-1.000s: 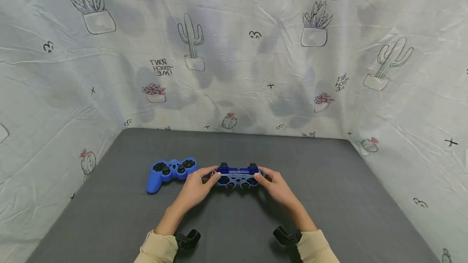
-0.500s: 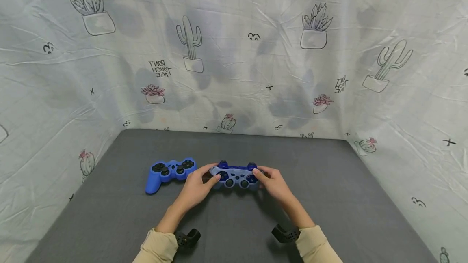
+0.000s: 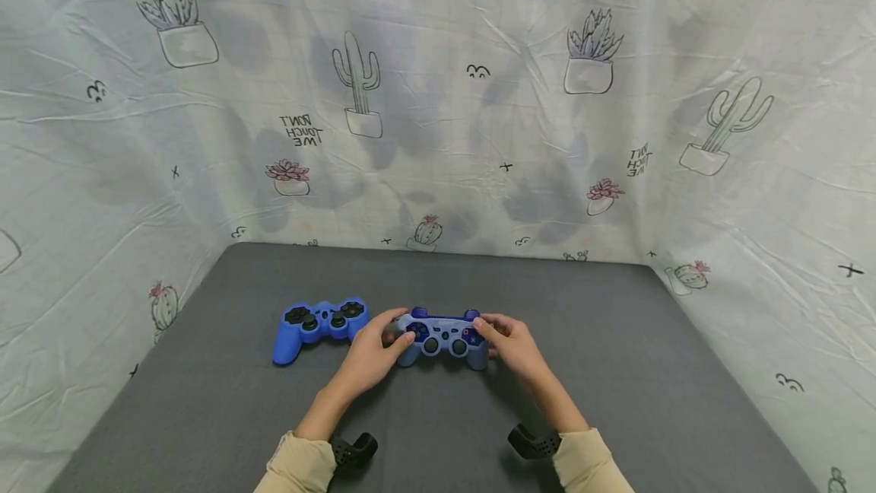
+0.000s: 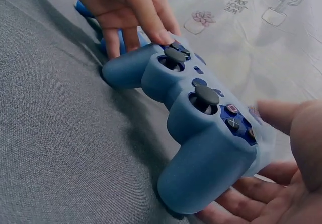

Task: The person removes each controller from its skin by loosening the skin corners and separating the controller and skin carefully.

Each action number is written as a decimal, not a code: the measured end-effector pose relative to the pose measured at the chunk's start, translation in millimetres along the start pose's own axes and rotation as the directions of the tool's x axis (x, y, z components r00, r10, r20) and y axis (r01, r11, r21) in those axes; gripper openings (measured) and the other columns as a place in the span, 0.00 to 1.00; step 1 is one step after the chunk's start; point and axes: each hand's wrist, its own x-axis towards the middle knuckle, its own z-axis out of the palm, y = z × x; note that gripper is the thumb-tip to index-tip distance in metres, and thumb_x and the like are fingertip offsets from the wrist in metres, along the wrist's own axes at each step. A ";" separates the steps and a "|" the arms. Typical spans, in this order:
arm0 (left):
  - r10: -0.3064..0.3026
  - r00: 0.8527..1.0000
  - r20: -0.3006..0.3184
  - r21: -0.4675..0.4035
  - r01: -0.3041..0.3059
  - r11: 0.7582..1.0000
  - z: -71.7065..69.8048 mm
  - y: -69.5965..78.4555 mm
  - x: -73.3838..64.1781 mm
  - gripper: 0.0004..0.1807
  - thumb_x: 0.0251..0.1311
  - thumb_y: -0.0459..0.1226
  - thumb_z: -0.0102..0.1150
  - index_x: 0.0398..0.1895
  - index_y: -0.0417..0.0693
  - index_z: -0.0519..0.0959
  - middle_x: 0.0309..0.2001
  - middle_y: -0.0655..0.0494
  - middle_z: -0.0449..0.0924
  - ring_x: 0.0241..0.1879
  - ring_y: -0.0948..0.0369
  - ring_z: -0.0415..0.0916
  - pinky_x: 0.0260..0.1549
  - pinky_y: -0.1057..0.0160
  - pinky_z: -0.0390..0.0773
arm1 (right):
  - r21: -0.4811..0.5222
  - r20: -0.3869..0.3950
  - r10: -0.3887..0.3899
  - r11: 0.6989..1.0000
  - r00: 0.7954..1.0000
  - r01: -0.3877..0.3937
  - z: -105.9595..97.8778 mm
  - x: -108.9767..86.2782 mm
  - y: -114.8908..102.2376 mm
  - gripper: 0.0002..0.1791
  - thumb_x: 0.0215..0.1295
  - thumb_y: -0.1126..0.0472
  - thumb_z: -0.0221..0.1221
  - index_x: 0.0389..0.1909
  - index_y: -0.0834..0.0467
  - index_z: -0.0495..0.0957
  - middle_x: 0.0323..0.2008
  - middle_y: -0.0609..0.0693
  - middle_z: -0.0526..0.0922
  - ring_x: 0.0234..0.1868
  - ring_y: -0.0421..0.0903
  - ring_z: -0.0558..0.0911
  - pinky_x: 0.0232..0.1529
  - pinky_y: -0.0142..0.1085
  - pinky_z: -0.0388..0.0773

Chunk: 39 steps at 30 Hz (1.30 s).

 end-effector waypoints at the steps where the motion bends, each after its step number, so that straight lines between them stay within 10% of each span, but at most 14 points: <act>1: 0.004 1.000 0.002 -0.006 -0.004 1.000 0.1 -1.1 0.1 0.27 0.62 0.41 0.67 0.64 0.48 0.74 0.54 0.50 0.78 0.44 0.58 0.77 0.45 0.50 0.76 | 0.008 0.003 -0.005 1.000 1.000 0.005 -0.2 -0.5 1.6 0.25 0.67 0.53 0.64 0.60 0.64 0.76 0.49 0.56 0.82 0.46 0.49 0.81 0.45 0.48 0.79; 8: -0.030 0.999 0.020 -0.063 0.031 0.998 0.0 -8.9 1.8 0.30 0.58 0.41 0.71 0.64 0.48 0.74 0.52 0.49 0.80 0.46 0.56 0.80 0.45 0.50 0.79 | -0.015 -0.007 -0.086 0.996 0.996 0.086 2.2 -5.5 9.3 0.30 0.59 0.68 0.69 0.63 0.61 0.73 0.60 0.61 0.76 0.53 0.56 0.79 0.48 0.49 0.78; 29: 0.011 0.989 0.148 0.021 -0.014 1.000 -5.3 -12.0 14.8 0.36 0.63 0.37 0.66 0.72 0.43 0.64 0.63 0.41 0.69 0.38 0.62 0.80 0.40 0.54 0.79 | -0.042 0.085 -0.064 0.997 0.994 0.068 -8.3 9.8 20.4 0.31 0.57 0.70 0.70 0.63 0.60 0.74 0.59 0.60 0.74 0.46 0.53 0.82 0.39 0.39 0.78; 39: -0.080 0.969 0.234 -0.023 0.088 0.996 -14.0 -11.3 27.3 0.27 0.61 0.40 0.68 0.62 0.47 0.73 0.60 0.47 0.71 0.40 0.59 0.80 0.33 0.59 0.79 | -0.033 0.187 -0.027 0.999 0.982 0.034 -16.9 21.2 21.6 0.31 0.57 0.66 0.71 0.62 0.62 0.73 0.54 0.58 0.77 0.43 0.50 0.83 0.38 0.39 0.79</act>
